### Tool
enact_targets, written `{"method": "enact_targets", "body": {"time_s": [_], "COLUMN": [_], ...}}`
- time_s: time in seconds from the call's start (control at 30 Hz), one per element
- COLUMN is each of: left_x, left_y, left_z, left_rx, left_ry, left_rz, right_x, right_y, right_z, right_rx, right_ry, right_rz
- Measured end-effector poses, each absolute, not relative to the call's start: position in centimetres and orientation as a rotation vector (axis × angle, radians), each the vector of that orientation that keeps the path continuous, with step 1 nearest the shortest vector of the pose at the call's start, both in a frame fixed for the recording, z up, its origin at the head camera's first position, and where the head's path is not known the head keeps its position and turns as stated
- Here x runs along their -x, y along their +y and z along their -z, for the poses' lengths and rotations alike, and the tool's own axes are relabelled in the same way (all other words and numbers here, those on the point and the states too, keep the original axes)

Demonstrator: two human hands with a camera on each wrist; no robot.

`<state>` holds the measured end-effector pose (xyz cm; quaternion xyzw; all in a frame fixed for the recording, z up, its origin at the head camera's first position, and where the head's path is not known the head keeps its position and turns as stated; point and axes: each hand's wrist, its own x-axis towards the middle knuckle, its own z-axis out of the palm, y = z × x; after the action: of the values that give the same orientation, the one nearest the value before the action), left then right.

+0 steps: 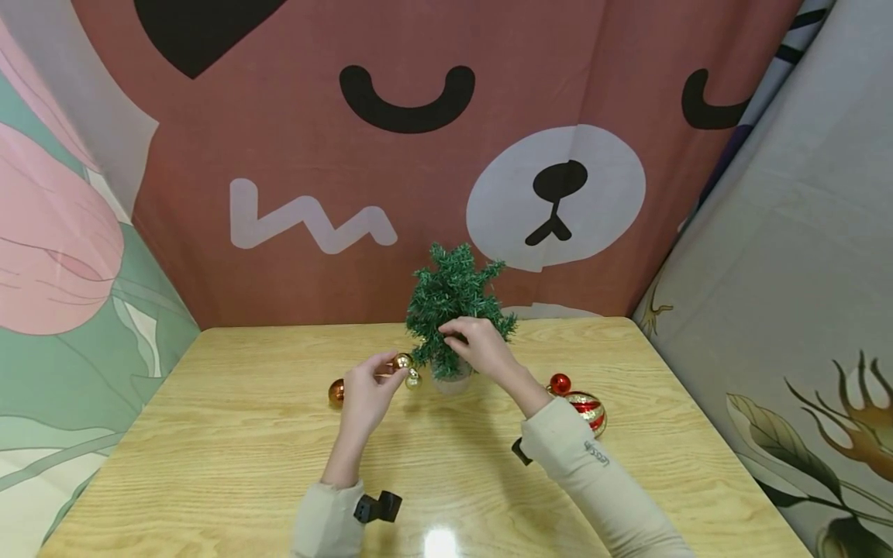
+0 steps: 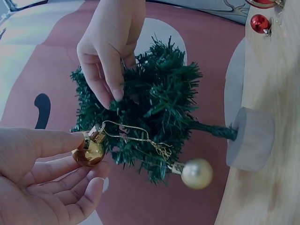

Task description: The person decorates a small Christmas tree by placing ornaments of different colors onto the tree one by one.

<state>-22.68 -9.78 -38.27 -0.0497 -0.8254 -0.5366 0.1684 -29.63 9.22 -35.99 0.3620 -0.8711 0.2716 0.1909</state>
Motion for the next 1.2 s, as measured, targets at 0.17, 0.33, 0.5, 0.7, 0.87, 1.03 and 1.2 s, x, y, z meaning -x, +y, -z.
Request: {"method": "enact_targets", "body": {"time_s": [0.17,0.33,0.5,0.7,0.87,1.03,1.2], "left_x": [22.9,23.2,23.4,23.8,24.0,24.2,24.4], "left_y": [-9.3,-8.8,-8.6,-8.4,-8.2,-8.1,-8.0], "left_z": [37.7,37.5,37.3,37.0,36.9,36.7,36.5], "left_rx": [0.170,0.196,0.210,0.276,0.337,0.320,0.293], "left_ry": [-2.328,-2.298,-2.292,-2.247,-2.213,-2.229,-2.240], "left_rz": [1.530,1.498,1.488,1.532,1.536,1.525,1.593], "right_x": [29.7,29.6,29.6,29.6,29.6,29.7,29.7], "right_y": [9.2,9.2,9.1,9.1,9.2,9.3,9.4], "right_z": [36.2,36.3,36.5,36.8,37.0,37.1,37.1], "right_rx": [-1.018,-1.011,-1.030,-1.087,-1.091,-1.095,-1.057], "right_ry": [-2.418,-2.388,-2.320,-2.191,-2.149,-2.136,-2.077], "right_rz": [-0.760,-0.778,-0.804,-0.850,-0.880,-0.897,-0.918]}}
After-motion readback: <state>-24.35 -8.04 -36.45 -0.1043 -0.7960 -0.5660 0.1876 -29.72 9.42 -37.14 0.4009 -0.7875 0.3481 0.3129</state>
